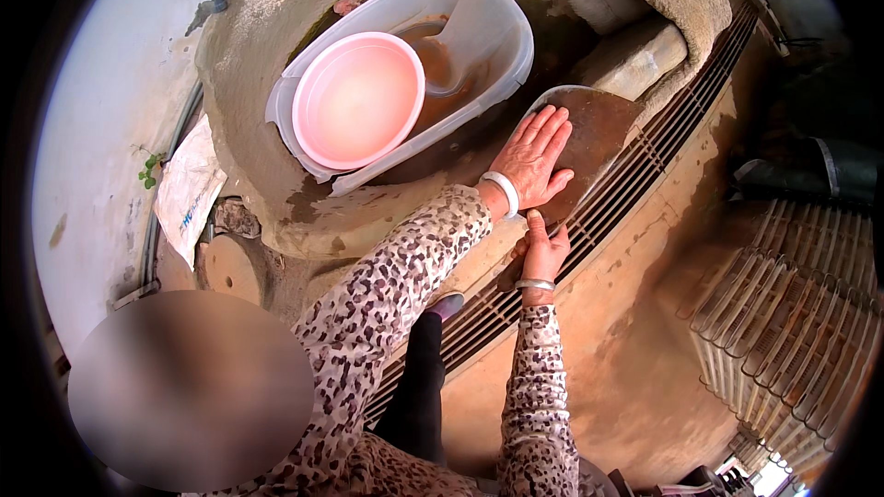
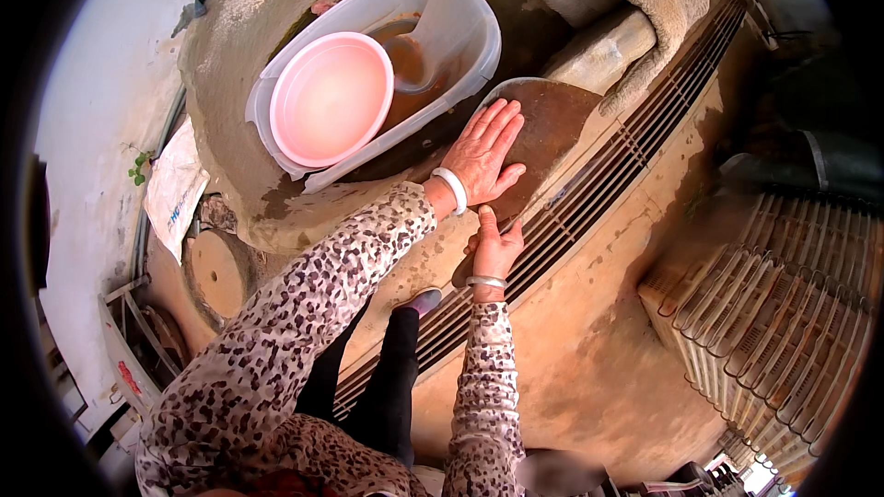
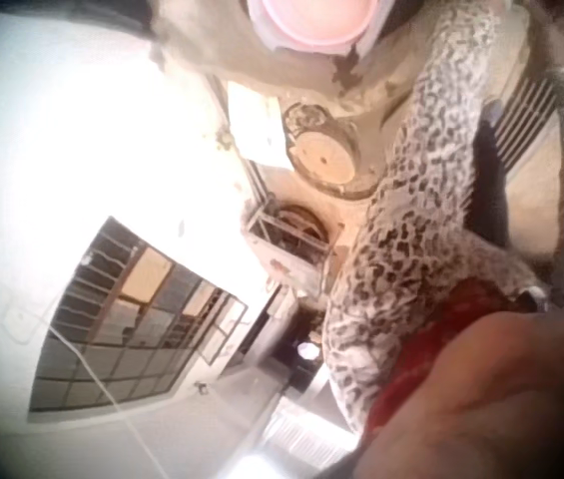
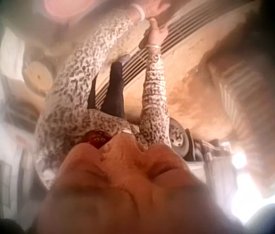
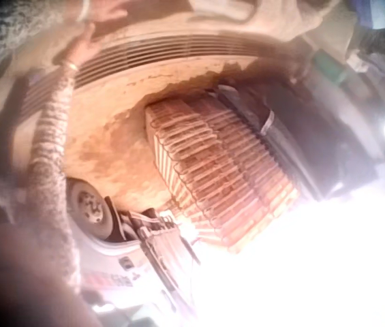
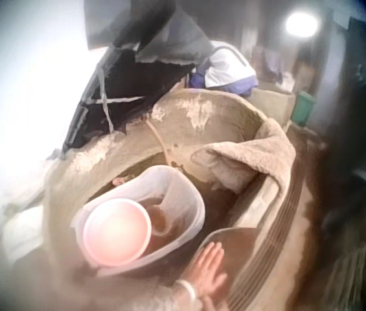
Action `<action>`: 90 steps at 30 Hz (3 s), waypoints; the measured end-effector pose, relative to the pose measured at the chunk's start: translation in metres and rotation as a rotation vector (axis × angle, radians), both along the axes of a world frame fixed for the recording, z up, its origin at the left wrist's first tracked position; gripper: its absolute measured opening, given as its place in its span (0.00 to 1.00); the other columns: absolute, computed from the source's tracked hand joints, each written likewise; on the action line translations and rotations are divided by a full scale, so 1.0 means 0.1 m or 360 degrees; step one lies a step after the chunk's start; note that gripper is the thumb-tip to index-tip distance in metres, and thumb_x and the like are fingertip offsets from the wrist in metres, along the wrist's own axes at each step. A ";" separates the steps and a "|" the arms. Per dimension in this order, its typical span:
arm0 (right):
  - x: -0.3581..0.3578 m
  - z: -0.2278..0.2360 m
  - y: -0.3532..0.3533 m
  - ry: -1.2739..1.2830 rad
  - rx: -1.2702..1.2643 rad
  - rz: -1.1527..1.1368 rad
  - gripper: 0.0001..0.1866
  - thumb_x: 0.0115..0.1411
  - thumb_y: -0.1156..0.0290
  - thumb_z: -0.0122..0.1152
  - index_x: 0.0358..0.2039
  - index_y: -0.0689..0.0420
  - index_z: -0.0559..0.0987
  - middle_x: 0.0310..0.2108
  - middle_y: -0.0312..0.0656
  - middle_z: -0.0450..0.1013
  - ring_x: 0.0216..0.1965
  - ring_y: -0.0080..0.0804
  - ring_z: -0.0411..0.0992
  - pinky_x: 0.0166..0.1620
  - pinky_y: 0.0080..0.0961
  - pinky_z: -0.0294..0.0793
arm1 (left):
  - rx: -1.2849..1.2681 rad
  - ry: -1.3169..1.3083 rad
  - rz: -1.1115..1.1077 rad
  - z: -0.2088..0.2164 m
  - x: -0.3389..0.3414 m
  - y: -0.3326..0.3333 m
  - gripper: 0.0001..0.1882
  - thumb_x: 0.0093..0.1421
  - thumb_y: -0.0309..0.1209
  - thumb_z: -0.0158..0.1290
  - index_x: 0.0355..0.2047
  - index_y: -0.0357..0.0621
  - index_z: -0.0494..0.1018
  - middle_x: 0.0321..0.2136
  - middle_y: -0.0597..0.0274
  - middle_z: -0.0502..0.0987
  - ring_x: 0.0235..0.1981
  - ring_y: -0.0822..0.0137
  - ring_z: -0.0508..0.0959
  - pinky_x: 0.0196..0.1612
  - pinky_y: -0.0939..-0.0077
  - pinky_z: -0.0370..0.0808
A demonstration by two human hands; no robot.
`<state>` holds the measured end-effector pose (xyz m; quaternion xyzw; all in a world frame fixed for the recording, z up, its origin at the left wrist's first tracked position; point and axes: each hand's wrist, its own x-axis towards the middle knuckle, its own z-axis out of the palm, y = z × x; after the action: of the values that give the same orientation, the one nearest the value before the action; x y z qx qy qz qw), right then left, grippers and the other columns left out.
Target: The person cleans a large metal cleaver by rubbing the blade with water from a pink bowl at an outdoor utility sink.
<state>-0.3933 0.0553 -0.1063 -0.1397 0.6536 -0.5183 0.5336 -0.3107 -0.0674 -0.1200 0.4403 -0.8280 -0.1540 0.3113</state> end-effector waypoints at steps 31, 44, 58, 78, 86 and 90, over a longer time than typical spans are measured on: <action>0.19 -0.17 1.02 0.0150 0.0108 -0.0022 0.11 0.62 0.71 0.63 0.40 0.58 0.70 0.16 0.30 0.64 0.10 0.20 0.59 0.13 0.20 0.60 | 0.0389 0.0167 -0.0072 -0.09 0.18 0.98 0.45 0.54 0.41 0.60 0.66 0.34 0.54 0.68 0.44 0.52 0.70 0.45 0.51 0.71 0.51 0.48; 0.07 -0.14 0.83 0.0174 0.0130 -0.0035 0.11 0.62 0.72 0.63 0.42 0.61 0.73 0.18 0.31 0.68 0.12 0.17 0.61 0.15 0.18 0.60 | 0.0265 0.0185 -0.0098 -0.09 0.06 0.76 0.42 0.56 0.40 0.58 0.66 0.34 0.54 0.68 0.43 0.53 0.69 0.43 0.51 0.71 0.50 0.49; -0.02 -0.02 0.21 0.0174 0.0022 0.0094 0.10 0.62 0.69 0.64 0.38 0.59 0.72 0.17 0.33 0.67 0.12 0.19 0.62 0.15 0.20 0.62 | 0.0168 0.0111 0.0024 0.02 0.04 0.24 0.41 0.57 0.41 0.57 0.65 0.34 0.56 0.68 0.44 0.53 0.70 0.45 0.51 0.70 0.50 0.50; 0.18 -0.05 0.73 0.0204 0.0028 -0.0100 0.14 0.62 0.69 0.63 0.43 0.62 0.72 0.19 0.35 0.69 0.11 0.20 0.62 0.14 0.21 0.63 | 0.0332 0.0169 -0.0271 -0.03 0.05 0.64 0.43 0.54 0.39 0.60 0.66 0.37 0.55 0.68 0.46 0.53 0.70 0.45 0.52 0.71 0.50 0.50; -0.03 -0.01 -0.14 0.0165 -0.0054 -0.0039 0.12 0.63 0.68 0.63 0.36 0.59 0.70 0.15 0.33 0.65 0.10 0.21 0.62 0.14 0.21 0.63 | 0.0058 0.0130 -0.0118 0.02 -0.12 -0.19 0.38 0.56 0.40 0.58 0.62 0.35 0.59 0.66 0.47 0.57 0.68 0.47 0.55 0.70 0.51 0.53; 0.19 -0.11 0.60 0.0176 0.0015 -0.0145 0.13 0.63 0.70 0.62 0.45 0.58 0.72 0.15 0.32 0.65 0.11 0.20 0.61 0.14 0.20 0.61 | 0.0275 0.0176 -0.0264 -0.13 0.04 0.54 0.43 0.54 0.41 0.60 0.66 0.38 0.55 0.68 0.46 0.53 0.70 0.46 0.52 0.70 0.50 0.50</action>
<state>-0.3740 0.1153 -0.1170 -0.1358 0.6903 -0.5303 0.4732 -0.3066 -0.0133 -0.1325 0.3862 -0.8268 -0.2739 0.3037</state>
